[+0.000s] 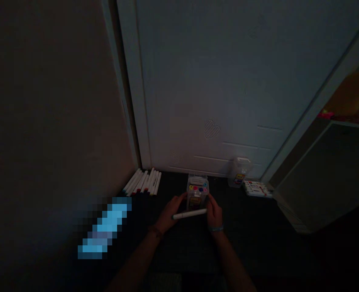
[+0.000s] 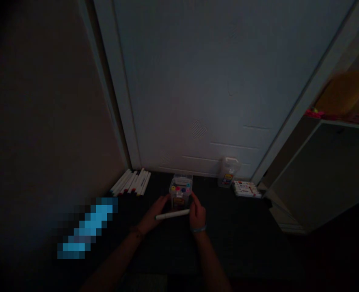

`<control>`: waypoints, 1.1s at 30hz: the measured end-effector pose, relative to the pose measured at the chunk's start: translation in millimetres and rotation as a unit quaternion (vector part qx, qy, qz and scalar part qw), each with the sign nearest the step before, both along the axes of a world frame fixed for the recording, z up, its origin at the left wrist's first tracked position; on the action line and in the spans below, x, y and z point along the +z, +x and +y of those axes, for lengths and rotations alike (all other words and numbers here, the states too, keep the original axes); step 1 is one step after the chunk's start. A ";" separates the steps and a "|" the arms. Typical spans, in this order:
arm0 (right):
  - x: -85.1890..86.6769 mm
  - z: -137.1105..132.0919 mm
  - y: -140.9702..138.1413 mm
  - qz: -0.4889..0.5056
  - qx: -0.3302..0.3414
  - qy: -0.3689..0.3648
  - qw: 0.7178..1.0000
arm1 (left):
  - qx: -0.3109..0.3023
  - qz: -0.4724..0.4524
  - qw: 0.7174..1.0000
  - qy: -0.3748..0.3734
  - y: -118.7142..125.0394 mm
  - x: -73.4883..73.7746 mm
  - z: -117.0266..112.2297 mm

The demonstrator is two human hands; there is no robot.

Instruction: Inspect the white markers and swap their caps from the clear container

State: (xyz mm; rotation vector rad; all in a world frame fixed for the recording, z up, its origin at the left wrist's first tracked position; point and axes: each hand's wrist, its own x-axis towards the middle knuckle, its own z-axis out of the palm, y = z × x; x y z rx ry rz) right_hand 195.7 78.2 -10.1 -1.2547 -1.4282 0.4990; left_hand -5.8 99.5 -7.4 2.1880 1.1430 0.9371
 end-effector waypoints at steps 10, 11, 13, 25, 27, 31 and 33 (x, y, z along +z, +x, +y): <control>-4.4 7.1 -1.8 0.010 0.009 -0.021 1.000 | 0.010 0.036 0.999 0.026 5.6 9.2 3.7; -5.3 8.3 -2.3 0.012 0.012 -0.022 1.000 | 0.020 0.038 0.999 0.023 6.5 8.9 4.9; -6.4 10.2 -3.4 0.012 0.018 -0.022 1.000 | 0.037 0.043 0.998 0.022 8.2 7.6 8.0; 1.5 6.9 -7.0 0.021 0.040 -0.030 0.999 | 0.078 0.066 0.994 0.030 10.8 8.5 17.6; 2.1 7.2 -6.1 0.026 0.042 -0.026 0.998 | 0.079 0.062 0.995 0.023 11.0 7.9 17.5; 5.5 7.1 -4.6 0.051 0.040 -0.008 0.998 | 0.085 0.016 0.996 0.009 10.0 4.0 15.4; 7.6 6.8 -3.7 0.069 0.027 0.002 0.997 | 0.072 -0.021 0.997 0.008 8.2 4.0 12.8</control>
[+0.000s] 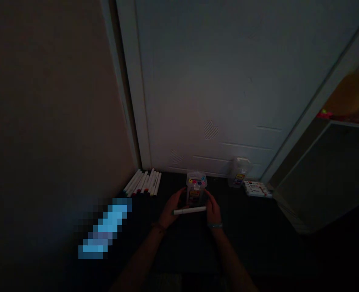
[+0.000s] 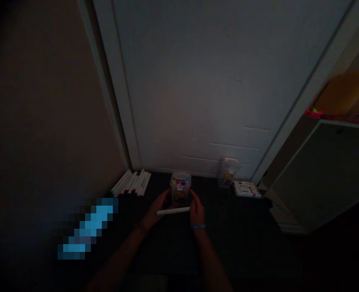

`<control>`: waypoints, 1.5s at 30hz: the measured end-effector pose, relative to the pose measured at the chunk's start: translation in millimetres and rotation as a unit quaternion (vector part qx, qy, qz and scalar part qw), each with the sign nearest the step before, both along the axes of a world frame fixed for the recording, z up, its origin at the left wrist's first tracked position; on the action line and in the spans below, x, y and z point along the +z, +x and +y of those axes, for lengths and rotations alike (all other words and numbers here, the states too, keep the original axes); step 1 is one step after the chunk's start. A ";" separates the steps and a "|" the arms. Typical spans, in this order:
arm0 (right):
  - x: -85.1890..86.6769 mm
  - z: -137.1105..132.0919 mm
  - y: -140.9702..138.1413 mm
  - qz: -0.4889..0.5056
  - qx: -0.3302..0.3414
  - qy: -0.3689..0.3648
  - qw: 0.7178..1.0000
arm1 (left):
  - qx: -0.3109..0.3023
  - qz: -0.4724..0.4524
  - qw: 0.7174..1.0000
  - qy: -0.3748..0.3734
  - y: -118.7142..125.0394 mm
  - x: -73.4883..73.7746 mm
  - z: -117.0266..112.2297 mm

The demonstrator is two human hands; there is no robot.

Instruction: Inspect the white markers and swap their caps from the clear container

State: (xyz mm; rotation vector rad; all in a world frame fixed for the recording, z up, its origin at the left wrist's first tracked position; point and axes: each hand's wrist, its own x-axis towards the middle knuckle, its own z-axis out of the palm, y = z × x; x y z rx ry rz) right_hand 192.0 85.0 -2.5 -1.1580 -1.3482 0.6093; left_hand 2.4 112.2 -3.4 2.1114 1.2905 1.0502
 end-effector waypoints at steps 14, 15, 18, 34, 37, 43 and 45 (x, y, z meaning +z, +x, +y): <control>-2.5 3.7 15.3 0.077 -0.115 -0.024 0.990 | 0.042 -0.075 0.995 0.051 -7.6 16.0 -22.0; -2.2 3.1 14.7 0.075 -0.112 -0.024 0.991 | 0.041 -0.090 0.994 0.045 -8.1 17.3 -24.3; -1.1 0.8 11.9 0.071 -0.094 -0.022 0.993 | 0.018 -0.110 0.994 -0.001 -8.7 21.6 -31.5; 7.5 -1.5 3.7 0.139 -0.006 -0.016 0.990 | 0.032 -0.111 0.993 -0.012 -2.1 31.0 -17.5; 10.4 -3.3 1.5 0.140 0.003 -0.007 0.990 | 0.048 -0.131 0.990 0.017 -2.8 28.2 -7.5; 11.6 -4.1 0.2 0.159 0.005 -0.013 0.987 | 0.066 -0.169 0.983 0.001 0.4 19.8 -5.0; 9.0 -1.5 1.8 0.171 0.002 -0.017 0.985 | 0.060 -0.169 0.984 -0.016 1.7 18.9 -8.8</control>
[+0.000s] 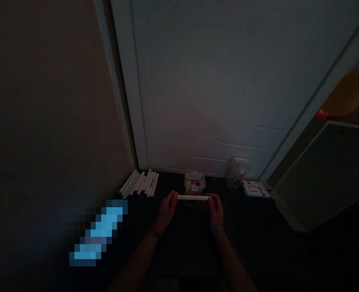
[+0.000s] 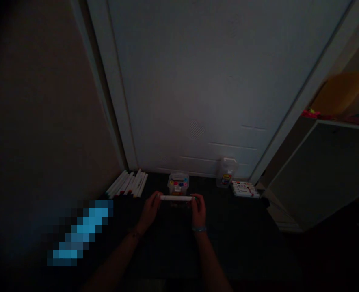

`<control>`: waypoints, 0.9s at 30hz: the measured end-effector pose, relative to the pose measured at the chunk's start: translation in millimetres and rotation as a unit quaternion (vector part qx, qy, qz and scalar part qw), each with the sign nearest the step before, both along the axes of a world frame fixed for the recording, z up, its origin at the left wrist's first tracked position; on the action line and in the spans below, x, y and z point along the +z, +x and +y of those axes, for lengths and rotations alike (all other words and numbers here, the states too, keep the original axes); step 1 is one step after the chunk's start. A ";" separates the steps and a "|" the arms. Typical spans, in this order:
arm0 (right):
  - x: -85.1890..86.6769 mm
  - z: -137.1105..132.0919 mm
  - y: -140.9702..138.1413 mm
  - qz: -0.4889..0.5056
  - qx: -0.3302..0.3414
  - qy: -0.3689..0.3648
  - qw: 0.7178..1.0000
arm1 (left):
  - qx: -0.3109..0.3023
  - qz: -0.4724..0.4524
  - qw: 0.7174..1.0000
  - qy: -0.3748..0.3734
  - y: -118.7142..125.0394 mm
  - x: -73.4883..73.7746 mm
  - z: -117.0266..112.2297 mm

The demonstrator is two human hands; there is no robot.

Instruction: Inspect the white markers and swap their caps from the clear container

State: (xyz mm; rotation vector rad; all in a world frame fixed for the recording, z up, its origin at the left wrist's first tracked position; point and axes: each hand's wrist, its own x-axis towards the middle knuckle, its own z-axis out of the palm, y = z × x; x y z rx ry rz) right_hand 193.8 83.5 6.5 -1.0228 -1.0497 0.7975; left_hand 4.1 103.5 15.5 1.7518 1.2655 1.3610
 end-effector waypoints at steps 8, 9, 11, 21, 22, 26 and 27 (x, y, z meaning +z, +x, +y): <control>-5.2 5.5 2.5 0.008 -0.007 -0.005 1.000 | -0.009 -0.051 0.998 -0.024 0.3 2.0 -3.0; -4.8 5.0 2.5 0.004 -0.007 -0.008 1.000 | -0.003 -0.066 0.997 -0.026 0.0 1.3 -2.2; -4.6 4.4 2.7 0.005 -0.010 -0.015 1.000 | 0.005 -0.098 0.995 -0.032 -0.8 -0.4 -0.7; -4.5 5.6 6.4 0.013 -0.038 -0.029 0.999 | -0.040 -0.146 0.988 -0.035 -3.0 0.9 1.4; -3.4 5.1 6.1 0.013 -0.035 -0.031 0.999 | -0.040 -0.146 0.988 -0.033 -3.4 1.1 1.3; -0.7 2.9 4.4 0.015 -0.010 -0.034 0.999 | -0.025 -0.152 0.988 -0.026 -4.9 1.2 1.0; -0.9 2.7 4.1 0.017 -0.003 -0.033 0.999 | -0.020 -0.155 0.987 -0.022 -5.2 1.1 1.0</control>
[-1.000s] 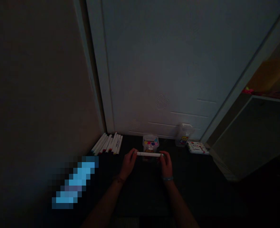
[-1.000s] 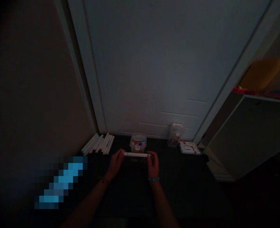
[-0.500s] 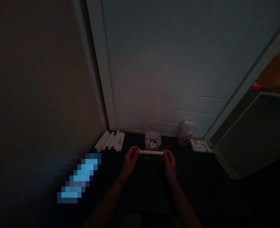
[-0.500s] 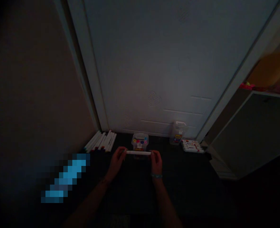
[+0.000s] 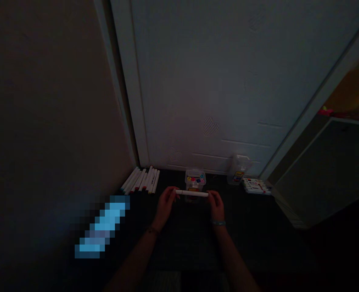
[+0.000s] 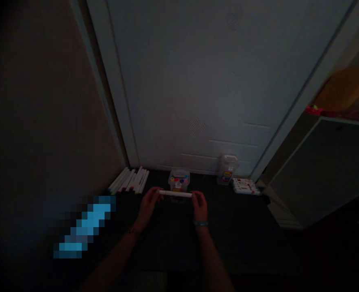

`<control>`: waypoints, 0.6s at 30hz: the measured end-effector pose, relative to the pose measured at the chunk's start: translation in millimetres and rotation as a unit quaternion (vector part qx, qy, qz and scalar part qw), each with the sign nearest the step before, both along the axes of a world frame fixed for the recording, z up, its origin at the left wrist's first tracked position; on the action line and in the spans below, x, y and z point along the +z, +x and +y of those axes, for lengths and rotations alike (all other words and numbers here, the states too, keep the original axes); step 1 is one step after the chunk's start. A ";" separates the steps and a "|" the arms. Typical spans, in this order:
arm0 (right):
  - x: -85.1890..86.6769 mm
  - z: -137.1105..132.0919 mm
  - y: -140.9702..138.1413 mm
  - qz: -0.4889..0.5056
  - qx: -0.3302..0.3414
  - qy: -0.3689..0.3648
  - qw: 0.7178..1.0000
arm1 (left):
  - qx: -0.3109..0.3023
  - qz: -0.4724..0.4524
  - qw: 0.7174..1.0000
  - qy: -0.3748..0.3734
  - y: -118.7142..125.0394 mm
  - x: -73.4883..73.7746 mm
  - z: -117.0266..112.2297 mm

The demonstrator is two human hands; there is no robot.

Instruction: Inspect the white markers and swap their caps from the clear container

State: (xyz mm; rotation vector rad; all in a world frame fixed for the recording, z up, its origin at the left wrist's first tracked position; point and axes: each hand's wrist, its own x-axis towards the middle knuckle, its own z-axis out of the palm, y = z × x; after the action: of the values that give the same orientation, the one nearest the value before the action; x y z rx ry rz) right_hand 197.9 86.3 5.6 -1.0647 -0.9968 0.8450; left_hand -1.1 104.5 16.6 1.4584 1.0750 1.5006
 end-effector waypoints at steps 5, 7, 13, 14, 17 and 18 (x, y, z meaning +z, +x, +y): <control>-1.7 0.7 0.4 0.002 0.018 0.017 1.000 | 0.016 -0.004 1.000 0.010 0.2 -1.2 0.3; -0.7 0.7 1.0 -0.005 0.018 0.020 1.000 | 0.020 0.001 1.000 0.010 0.8 -1.4 0.0; 2.4 -0.7 1.6 -0.010 0.016 0.016 1.000 | 0.011 0.011 1.000 0.015 1.5 1.0 -2.4; 2.2 -0.9 1.6 -0.009 0.018 0.015 1.000 | 0.012 0.012 1.000 0.015 1.5 1.2 -2.6; 1.2 -1.2 1.6 -0.008 0.020 0.012 1.000 | 0.013 0.014 1.000 0.020 1.5 1.2 -2.4; 0.9 -1.2 1.6 -0.010 0.017 0.011 1.000 | 0.013 0.014 1.000 0.021 1.6 1.0 -2.3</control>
State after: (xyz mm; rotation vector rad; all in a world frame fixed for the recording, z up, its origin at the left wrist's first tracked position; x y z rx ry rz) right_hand 199.5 85.1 6.5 -1.0408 -1.0409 0.8507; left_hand 0.5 102.1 17.6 1.5041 1.0892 1.5337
